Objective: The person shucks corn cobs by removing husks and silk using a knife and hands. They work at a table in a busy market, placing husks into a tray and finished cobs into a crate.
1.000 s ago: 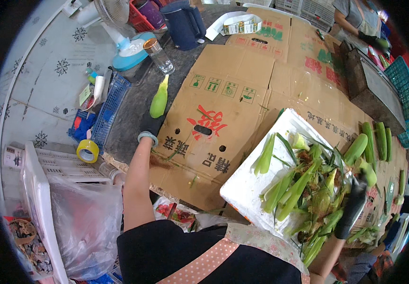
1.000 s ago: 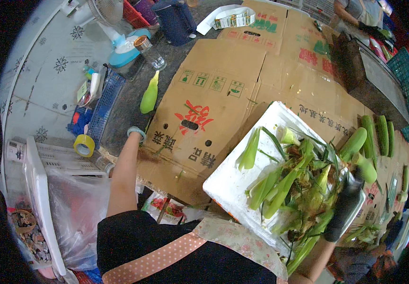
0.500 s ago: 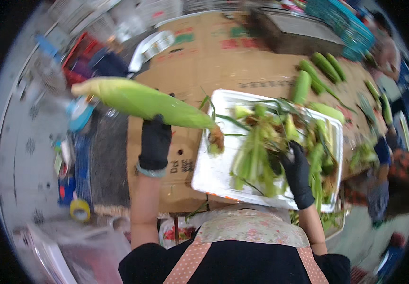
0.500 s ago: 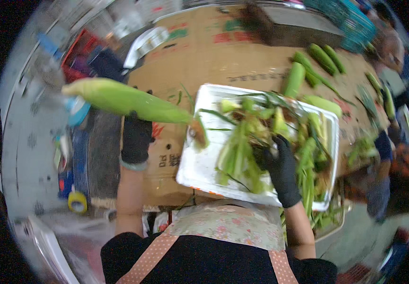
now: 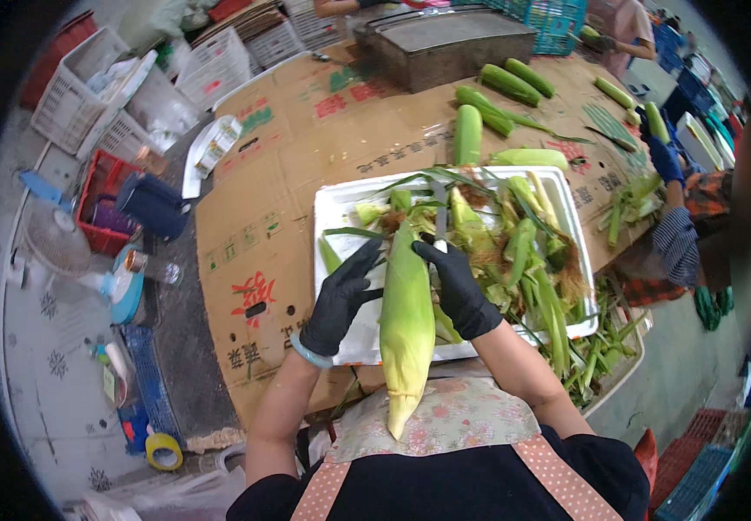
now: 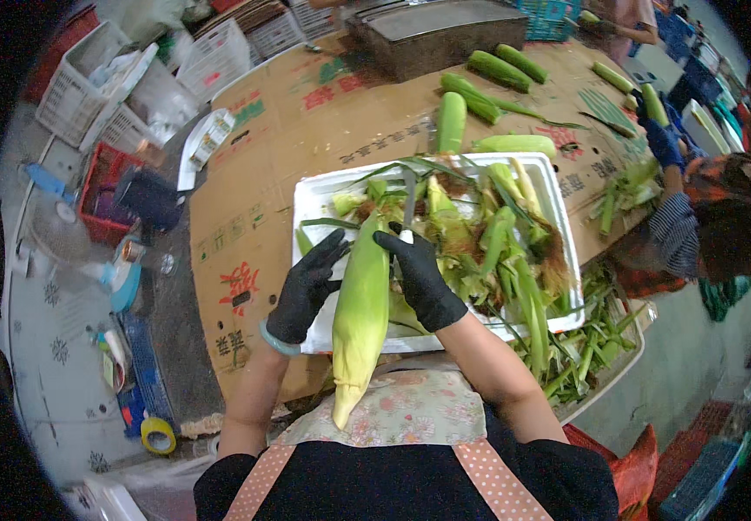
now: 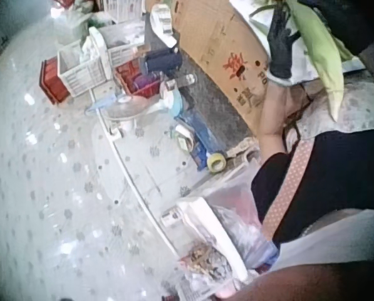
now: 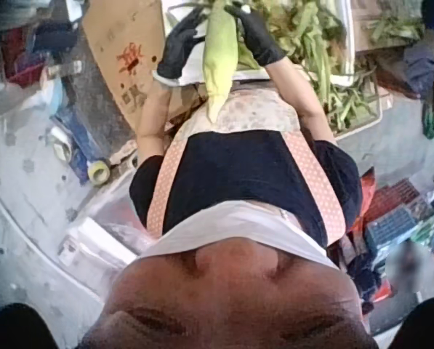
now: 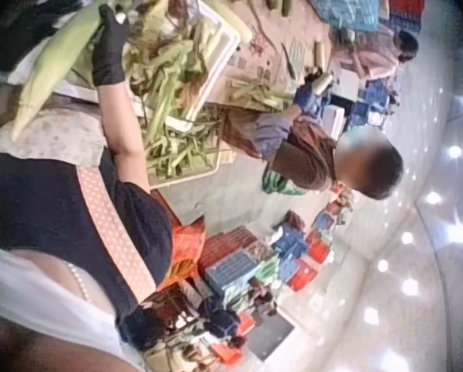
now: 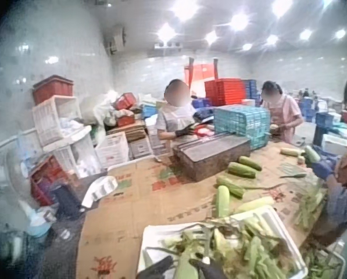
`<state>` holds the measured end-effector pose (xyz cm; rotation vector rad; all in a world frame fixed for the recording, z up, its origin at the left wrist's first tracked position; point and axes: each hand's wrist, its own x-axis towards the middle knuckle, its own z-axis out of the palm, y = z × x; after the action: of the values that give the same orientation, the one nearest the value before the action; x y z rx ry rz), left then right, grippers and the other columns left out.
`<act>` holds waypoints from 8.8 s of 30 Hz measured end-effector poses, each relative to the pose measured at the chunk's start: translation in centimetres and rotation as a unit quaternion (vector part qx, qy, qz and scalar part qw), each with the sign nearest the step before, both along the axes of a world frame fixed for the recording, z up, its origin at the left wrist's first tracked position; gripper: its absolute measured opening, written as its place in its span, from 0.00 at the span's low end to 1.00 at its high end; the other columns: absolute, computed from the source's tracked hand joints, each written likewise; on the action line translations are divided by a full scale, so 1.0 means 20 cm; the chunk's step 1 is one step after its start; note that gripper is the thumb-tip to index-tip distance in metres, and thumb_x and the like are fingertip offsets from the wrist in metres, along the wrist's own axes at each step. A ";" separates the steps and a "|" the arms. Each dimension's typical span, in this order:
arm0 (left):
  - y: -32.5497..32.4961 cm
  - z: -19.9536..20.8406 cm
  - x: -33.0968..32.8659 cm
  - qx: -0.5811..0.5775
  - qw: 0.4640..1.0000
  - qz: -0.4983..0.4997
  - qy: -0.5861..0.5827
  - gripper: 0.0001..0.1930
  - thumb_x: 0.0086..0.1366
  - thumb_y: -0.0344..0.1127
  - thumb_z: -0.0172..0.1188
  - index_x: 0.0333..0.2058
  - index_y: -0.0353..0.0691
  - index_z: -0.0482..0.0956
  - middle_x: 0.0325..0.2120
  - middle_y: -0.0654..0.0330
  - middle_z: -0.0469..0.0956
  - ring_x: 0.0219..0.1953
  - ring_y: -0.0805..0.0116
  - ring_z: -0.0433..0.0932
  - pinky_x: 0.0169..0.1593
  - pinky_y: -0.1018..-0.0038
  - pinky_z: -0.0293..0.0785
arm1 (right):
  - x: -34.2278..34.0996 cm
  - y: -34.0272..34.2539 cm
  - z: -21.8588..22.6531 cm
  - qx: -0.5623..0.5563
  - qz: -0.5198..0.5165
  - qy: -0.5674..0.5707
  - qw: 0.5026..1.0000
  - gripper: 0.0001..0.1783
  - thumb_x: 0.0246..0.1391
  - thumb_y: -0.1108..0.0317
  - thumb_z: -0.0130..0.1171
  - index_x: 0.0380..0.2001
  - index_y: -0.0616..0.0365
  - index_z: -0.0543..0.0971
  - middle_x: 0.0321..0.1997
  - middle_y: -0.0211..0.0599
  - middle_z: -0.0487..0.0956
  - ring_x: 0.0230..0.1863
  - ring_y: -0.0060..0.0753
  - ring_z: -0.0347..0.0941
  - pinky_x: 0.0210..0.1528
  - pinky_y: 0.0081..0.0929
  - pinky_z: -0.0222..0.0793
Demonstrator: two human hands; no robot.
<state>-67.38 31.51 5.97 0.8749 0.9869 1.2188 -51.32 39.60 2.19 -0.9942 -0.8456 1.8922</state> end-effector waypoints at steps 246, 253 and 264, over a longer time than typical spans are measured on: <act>-0.76 -0.40 -0.46 -0.123 0.939 0.264 0.181 0.25 0.55 0.32 0.55 0.53 0.34 0.62 0.37 0.54 0.76 0.35 0.67 0.76 0.33 0.76 0.71 | 1.31 0.13 -0.12 0.276 -0.236 -0.649 0.668 0.20 0.44 0.60 0.60 0.36 0.64 0.73 0.37 0.52 0.73 0.40 0.52 0.69 0.42 0.39 0.65; -0.54 -0.62 -0.54 -0.135 0.936 0.227 0.230 0.22 0.59 0.40 0.54 0.49 0.34 0.67 0.40 0.52 0.74 0.40 0.66 0.74 0.40 0.71 0.69 | 1.51 -0.04 -0.35 0.124 -0.065 -0.532 0.835 0.29 0.47 0.50 0.56 0.44 0.65 0.72 0.43 0.50 0.75 0.44 0.43 0.72 0.46 0.34 0.64; -0.34 -0.53 -0.43 -0.099 0.924 0.237 0.282 0.21 0.50 0.20 0.52 0.46 0.27 0.66 0.41 0.52 0.72 0.40 0.62 0.72 0.45 0.70 0.68 | 1.43 -0.33 -0.67 0.120 -0.183 -0.424 0.879 0.23 0.49 0.59 0.56 0.44 0.64 0.72 0.39 0.49 0.77 0.39 0.32 0.72 0.42 0.29 0.65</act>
<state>-76.07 24.70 -4.64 0.8693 1.8394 1.2537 -22.64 33.00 -11.19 -1.7116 -1.2286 0.9540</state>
